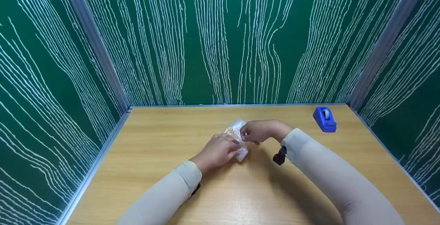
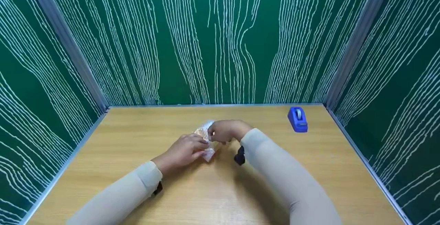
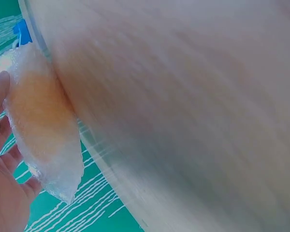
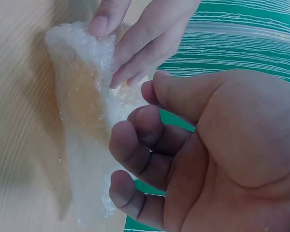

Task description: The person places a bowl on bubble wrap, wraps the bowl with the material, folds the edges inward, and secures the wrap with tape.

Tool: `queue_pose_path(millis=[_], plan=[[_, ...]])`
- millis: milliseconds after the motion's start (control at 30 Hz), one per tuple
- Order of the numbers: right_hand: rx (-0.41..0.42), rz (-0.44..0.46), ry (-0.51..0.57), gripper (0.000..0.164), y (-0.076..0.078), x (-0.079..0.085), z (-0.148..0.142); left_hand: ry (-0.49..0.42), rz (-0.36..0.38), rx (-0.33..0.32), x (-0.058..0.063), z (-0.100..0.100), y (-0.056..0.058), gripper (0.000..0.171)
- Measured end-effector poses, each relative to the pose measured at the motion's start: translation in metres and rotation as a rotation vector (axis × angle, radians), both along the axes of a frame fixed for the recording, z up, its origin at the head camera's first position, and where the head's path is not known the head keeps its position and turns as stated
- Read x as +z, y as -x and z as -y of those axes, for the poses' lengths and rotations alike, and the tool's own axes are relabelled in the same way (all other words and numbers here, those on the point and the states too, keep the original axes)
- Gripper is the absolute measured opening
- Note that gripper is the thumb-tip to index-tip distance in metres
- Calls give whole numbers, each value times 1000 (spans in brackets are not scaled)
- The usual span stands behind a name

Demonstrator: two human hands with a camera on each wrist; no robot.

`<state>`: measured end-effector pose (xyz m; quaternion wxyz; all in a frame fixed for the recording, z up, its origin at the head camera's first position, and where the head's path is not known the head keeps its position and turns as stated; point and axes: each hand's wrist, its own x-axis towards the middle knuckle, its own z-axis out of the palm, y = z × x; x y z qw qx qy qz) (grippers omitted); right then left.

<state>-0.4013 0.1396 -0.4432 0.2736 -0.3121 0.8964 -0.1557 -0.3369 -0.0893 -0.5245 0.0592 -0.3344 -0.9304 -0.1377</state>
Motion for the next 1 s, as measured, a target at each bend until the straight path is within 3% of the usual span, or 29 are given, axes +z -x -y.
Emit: queue_pose_path(millis=[233,467,1000], plan=[[-9,-46,-113,18,9,-10,8,-7,9,1,-1,0,0,31],[-34,-101,-188,23,5,-6,21,0,-63,-27,-2,2,1,28],[-164,-46,-291,14,8,-6,35,4,-67,-20,-4,0,2,28]])
